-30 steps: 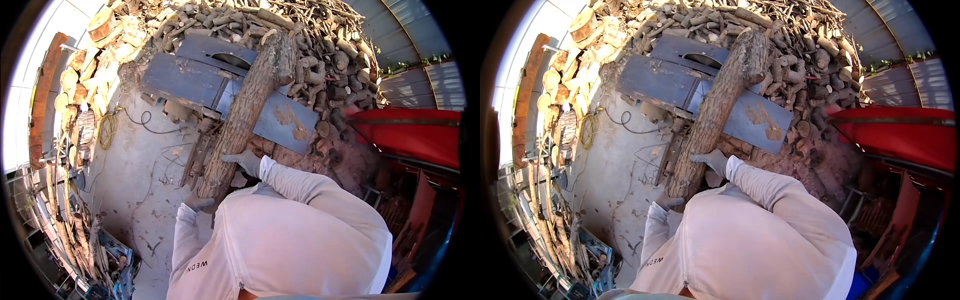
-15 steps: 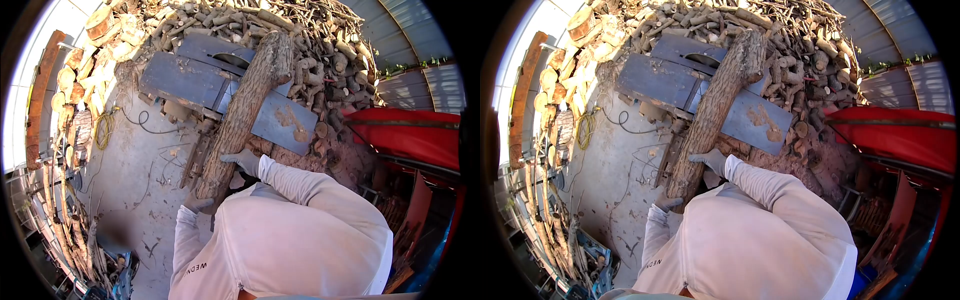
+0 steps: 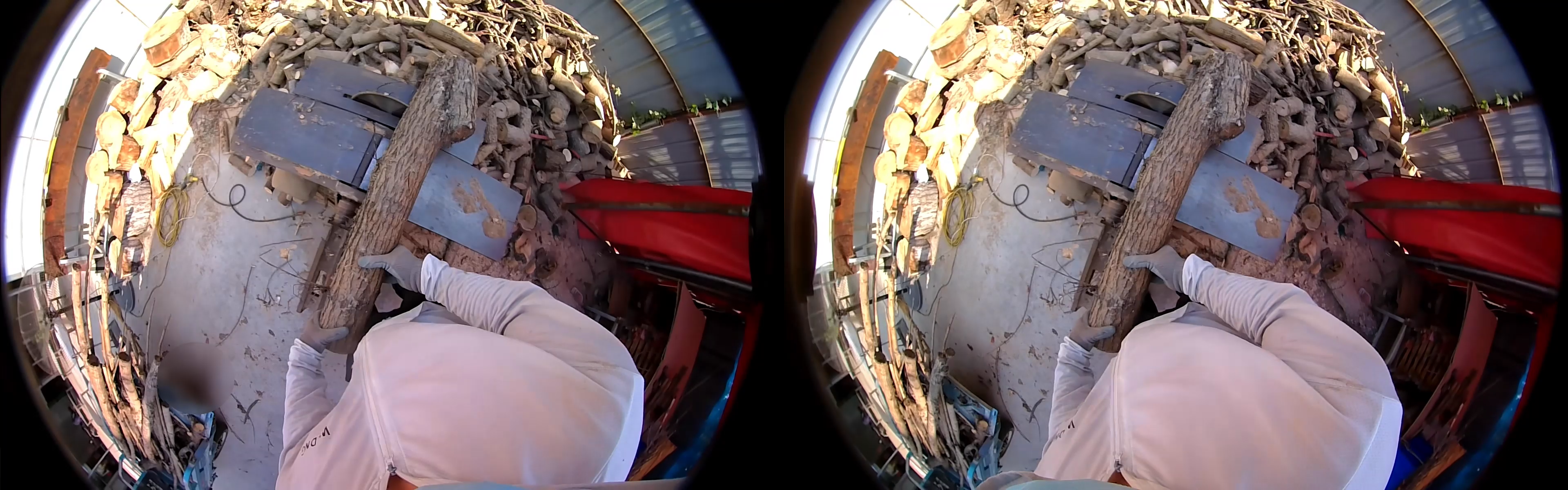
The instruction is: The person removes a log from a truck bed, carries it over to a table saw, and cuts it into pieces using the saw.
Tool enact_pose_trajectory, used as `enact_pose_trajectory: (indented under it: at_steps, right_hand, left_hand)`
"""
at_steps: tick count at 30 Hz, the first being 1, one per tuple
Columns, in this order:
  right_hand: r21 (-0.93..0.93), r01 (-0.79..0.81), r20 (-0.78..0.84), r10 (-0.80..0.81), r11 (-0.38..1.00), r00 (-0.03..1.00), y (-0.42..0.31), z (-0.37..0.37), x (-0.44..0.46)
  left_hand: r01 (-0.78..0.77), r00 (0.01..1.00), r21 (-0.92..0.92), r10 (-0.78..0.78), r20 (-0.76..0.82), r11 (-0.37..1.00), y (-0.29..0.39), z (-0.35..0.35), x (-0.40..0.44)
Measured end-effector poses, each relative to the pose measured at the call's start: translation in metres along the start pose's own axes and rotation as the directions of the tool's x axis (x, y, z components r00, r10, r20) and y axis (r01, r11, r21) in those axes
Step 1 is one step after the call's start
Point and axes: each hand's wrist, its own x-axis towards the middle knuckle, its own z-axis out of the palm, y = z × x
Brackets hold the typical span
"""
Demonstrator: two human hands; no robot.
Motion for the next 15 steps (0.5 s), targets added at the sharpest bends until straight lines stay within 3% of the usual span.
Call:
enact_pose_trajectory:
  at_steps: [7, 9, 15]
  right_hand:
    - [0.039, -0.012, 0.022, 0.011, 0.999, 1.0, -0.006, 0.008, 0.002]
    - [0.054, -0.004, 0.038, 0.002, 0.999, 0.999, -0.007, 0.01, 0.002]
    - [0.05, -0.013, 0.04, 0.011, 0.999, 0.999, -0.007, 0.014, 0.007]
  left_hand:
    - [-0.009, 1.0, 0.022, 0.009, -0.002, 1.0, 0.023, 0.0, -0.005]
    - [0.055, 0.998, -0.009, -0.055, -0.023, 0.998, 0.024, -0.001, -0.008]
    - [0.025, 0.998, 0.012, -0.026, 0.057, 1.0, -0.005, -0.025, 0.006]
